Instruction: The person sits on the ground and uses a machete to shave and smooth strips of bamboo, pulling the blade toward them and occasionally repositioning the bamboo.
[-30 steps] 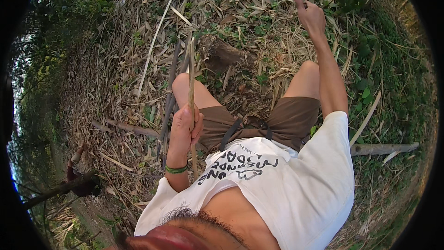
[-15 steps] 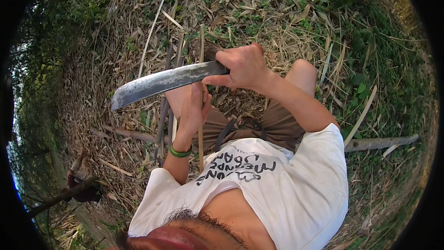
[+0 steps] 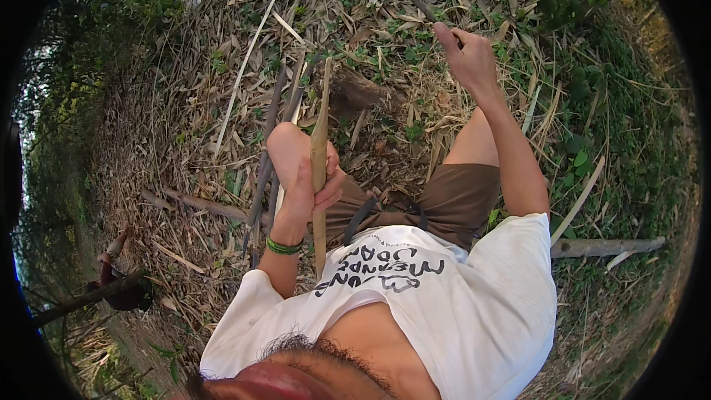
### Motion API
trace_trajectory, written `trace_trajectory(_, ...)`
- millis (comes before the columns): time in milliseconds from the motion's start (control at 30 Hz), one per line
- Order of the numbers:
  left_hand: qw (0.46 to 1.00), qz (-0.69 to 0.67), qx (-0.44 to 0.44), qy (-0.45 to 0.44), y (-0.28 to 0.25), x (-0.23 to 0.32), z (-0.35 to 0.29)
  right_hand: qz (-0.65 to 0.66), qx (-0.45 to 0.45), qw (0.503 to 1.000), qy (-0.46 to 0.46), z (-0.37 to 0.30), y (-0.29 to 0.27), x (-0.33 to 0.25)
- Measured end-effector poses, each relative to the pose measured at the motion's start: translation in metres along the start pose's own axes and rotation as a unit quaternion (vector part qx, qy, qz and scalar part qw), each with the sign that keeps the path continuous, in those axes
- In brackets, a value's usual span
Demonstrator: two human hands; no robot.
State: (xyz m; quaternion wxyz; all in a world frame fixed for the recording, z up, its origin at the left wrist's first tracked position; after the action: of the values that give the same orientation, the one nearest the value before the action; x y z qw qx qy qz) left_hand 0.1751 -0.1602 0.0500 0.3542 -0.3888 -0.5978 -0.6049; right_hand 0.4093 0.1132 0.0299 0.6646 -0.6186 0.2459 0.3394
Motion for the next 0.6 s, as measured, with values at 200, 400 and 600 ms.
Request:
trace_trajectory(200, 0.998, 0.024, 0.055, 0.000, -0.006, 0.001, 0.030, 0.039, -0.083, 0.978, -0.189, -0.091, 0.011, -0.093)
trace_trajectory(400, 0.990, 0.111, 0.080, 0.029, -0.002, -0.004, 0.034, 0.011, -0.050, 0.962, -0.267, -0.114, 0.024, -0.119)
trace_trajectory(600, 0.918, 0.372, 0.075, 0.116, 0.013, 0.001, 0.034, -0.030, -0.055, 0.950, -0.305, -0.110, 0.023, -0.112)
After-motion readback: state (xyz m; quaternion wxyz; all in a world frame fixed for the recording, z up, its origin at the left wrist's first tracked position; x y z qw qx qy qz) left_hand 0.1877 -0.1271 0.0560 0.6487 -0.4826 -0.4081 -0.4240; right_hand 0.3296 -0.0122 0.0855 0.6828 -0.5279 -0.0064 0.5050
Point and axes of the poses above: each hand's wrist, its own z-axis towards the middle knuckle, its own y-axis out of the palm, x = y × z, the point moved 3 cm from there along z, towards the middle knuckle, and after that the axes turned 13 degrees about y, right-handed, at the moved point
